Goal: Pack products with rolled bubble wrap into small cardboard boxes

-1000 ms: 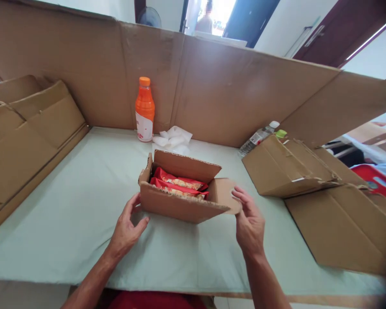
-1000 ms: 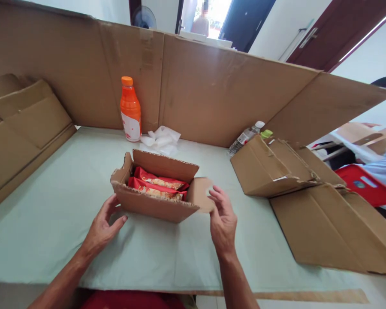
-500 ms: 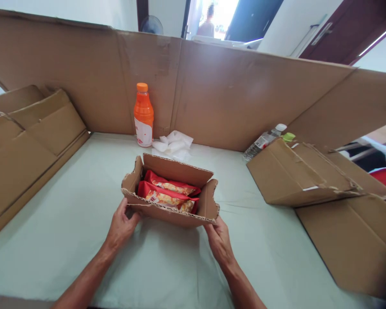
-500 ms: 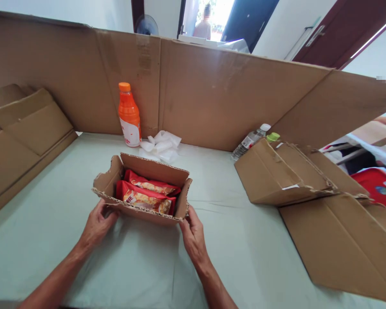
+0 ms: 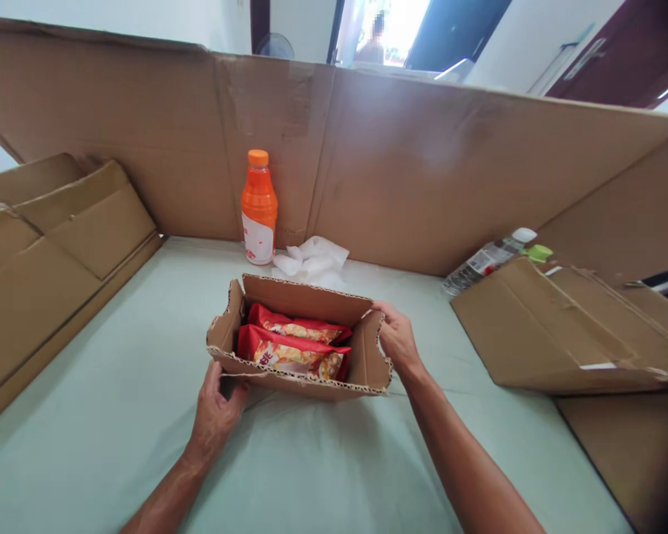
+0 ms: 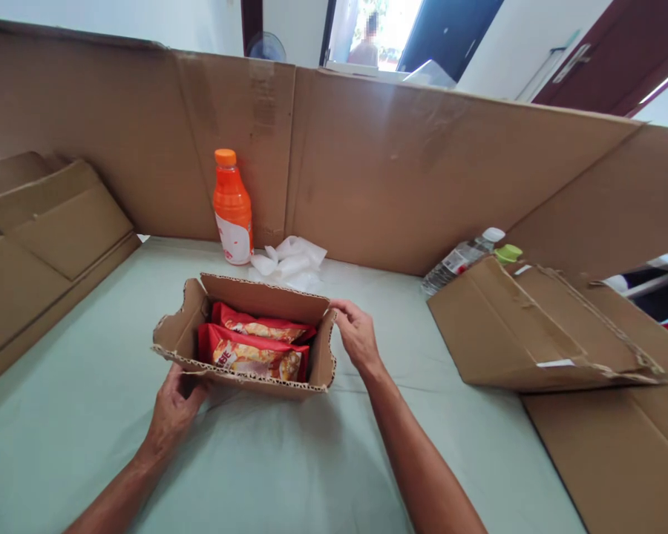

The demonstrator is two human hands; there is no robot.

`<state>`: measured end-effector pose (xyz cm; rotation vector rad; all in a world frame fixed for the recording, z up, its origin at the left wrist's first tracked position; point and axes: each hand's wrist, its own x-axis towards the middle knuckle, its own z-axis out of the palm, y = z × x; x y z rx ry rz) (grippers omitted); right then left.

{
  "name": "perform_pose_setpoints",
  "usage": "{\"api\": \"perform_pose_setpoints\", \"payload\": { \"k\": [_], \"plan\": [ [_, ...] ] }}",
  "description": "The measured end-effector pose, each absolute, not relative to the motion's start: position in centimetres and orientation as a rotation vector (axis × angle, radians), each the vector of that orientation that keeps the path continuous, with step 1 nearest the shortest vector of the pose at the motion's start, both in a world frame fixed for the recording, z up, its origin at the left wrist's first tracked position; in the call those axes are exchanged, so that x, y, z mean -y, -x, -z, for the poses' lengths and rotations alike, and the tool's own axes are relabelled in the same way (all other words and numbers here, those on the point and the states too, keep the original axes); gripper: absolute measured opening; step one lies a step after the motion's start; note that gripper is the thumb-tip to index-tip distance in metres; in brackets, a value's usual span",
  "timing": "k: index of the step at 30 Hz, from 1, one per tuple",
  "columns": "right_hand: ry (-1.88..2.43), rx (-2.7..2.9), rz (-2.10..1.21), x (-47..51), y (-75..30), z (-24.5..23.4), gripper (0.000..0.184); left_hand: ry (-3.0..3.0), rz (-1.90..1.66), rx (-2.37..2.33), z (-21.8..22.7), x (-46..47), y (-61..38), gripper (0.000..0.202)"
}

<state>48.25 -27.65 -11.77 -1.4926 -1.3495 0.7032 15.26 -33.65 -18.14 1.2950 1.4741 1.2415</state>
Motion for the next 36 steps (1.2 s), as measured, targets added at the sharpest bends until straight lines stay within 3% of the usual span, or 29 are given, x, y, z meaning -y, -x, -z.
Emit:
{"api": "perform_pose_setpoints", "payload": {
  "k": [6, 10, 13, 22, 29, 33, 36],
  "plan": [
    [1.538, 1.638, -0.471, 16.6, -46.4, 9.7, 0.038, -1.322, -1.192, -1.541, 18.1, 33.3, -15.4, 0.048],
    [1.517, 1.788, -0.396, 11.5, -43.4, 9.5, 0.025, -1.315, -1.175, -1.604, 19.4, 33.5, -14.9, 0.048],
    [1.536, 1.848, -0.324, 9.4, -42.0, 9.7, 0.018, -1.332, -1.178, -1.640, 20.4, 33.7, -14.4, 0.043],
    [1.786, 1.948, -0.170, 7.0, -42.7, 10.9, 0.021, -1.330, -1.170, -1.718, 21.6, 33.9, -14.1, 0.043],
    [1.638, 1.759, -0.056, 10.9, -43.6, 7.7, 0.037, -1.303, -1.141, -1.613, 20.0, 33.6, -14.5, 0.048],
    [1.429, 1.616, 0.102, 18.3, -47.0, 5.8, 0.033, -1.359, -1.153, -1.584, 18.3, 33.3, -14.9, 0.041],
    [1.491, 1.563, 0.301, 25.0, -49.8, 6.9, 0.027, -1.367, -1.174, -1.533, 17.6, 33.2, -14.9, 0.043]
  ]
}}
